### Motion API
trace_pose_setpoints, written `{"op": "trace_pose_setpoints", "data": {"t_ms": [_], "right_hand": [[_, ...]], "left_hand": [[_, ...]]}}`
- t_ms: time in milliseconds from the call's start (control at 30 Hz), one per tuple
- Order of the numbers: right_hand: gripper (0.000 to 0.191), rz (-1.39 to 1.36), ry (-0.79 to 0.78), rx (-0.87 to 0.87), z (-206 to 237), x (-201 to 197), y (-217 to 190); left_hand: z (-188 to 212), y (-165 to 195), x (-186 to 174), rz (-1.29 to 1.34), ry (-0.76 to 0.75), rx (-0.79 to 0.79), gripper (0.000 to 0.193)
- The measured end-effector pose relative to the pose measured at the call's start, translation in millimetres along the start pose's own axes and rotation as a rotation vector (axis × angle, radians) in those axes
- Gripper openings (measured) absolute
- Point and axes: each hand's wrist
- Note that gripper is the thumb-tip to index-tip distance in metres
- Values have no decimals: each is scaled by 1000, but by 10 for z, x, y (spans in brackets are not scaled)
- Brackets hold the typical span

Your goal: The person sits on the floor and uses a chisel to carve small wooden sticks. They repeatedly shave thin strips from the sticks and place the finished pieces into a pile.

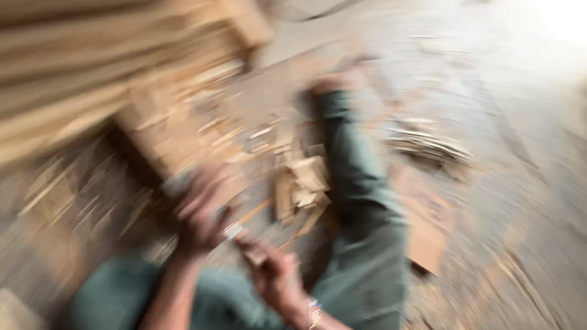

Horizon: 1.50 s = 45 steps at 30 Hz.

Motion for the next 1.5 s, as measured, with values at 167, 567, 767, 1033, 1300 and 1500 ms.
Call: {"op": "trace_pose_setpoints", "data": {"t_ms": [167, 567, 767, 1033, 1300, 1500], "right_hand": [[29, -432, 199, 753, 80, -134, 56], [26, -97, 203, 447, 583, -435, 138], [30, 35, 111, 332, 592, -548, -176], [34, 186, -74, 397, 570, -547, -469], [33, 201, -96, 433, 518, -500, -531], [31, 178, -96, 430, 485, -476, -552]], "left_hand": [[-184, 175, -275, -159, 36, 156, 49], [125, 332, 220, 14, -130, 176, 49], [189, 382, 233, 45, -178, 277, 58], [431, 382, 160, 23, -261, 239, 60], [411, 373, 118, 73, -208, 201, 60], [429, 338, 145, 69, -250, 152, 62]]}}
Point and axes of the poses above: each hand's wrist, its own z-axis away from the middle knuckle, its own x-axis out of the palm, y = z × x, and after that the axes turned 3 degrees about -y, right-handed
